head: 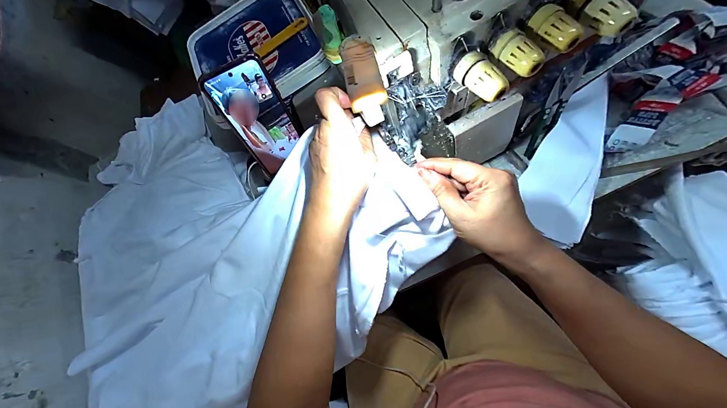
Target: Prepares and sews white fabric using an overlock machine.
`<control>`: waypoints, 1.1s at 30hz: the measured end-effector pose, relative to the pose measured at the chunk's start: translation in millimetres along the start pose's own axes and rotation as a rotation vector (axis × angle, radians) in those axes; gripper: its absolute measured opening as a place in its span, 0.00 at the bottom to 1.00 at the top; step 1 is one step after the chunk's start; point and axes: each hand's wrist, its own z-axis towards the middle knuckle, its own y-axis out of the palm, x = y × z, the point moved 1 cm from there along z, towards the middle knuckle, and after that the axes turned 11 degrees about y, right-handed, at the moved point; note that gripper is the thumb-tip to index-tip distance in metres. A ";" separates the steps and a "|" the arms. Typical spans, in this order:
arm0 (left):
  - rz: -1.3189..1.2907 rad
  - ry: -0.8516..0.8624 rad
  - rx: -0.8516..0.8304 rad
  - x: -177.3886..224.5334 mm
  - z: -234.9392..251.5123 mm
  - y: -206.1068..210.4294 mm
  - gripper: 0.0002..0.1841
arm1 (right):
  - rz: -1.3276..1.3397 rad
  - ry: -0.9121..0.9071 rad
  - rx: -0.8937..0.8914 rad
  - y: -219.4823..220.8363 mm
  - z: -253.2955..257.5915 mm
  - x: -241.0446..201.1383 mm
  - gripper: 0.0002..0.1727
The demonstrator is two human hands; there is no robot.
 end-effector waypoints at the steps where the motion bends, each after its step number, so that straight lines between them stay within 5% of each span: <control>1: 0.013 0.006 0.017 -1.6 0.0 -1.2 0.23 | -0.013 0.005 -0.013 -0.7 1.6 -0.5 0.12; 5: -0.049 0.428 0.218 -21.7 -16.3 -14.3 0.13 | -0.020 -0.008 -0.020 -2.7 5.0 2.5 0.13; 11: -0.103 0.575 -0.431 -32.1 -20.7 -33.8 0.19 | -0.023 -0.023 -0.022 -3.1 4.6 6.1 0.13; 16: -0.146 0.727 -0.329 -20.6 -19.4 -53.3 0.15 | 0.016 -0.069 0.011 -2.8 4.0 7.7 0.14; 18: -0.342 0.673 -0.299 -4.2 -27.4 -79.6 0.10 | 0.068 -0.209 0.098 -2.2 3.0 13.8 0.13; 20: -0.461 0.574 -0.440 12.1 -33.9 -107.2 0.05 | 0.086 -0.376 0.150 -1.0 6.0 19.1 0.10; 25: -0.524 0.413 -0.608 34.0 -33.4 -130.5 0.11 | -0.007 -0.594 0.111 11.2 23.0 10.9 0.11; 29: -0.095 0.547 -0.592 53.2 -33.3 -126.3 0.17 | 0.037 -0.676 -0.091 7.1 32.2 -1.8 0.08; 33: 0.331 0.806 -0.365 46.0 -44.9 -80.3 0.05 | -0.269 -0.656 -0.283 -42.5 0.1 -35.2 0.14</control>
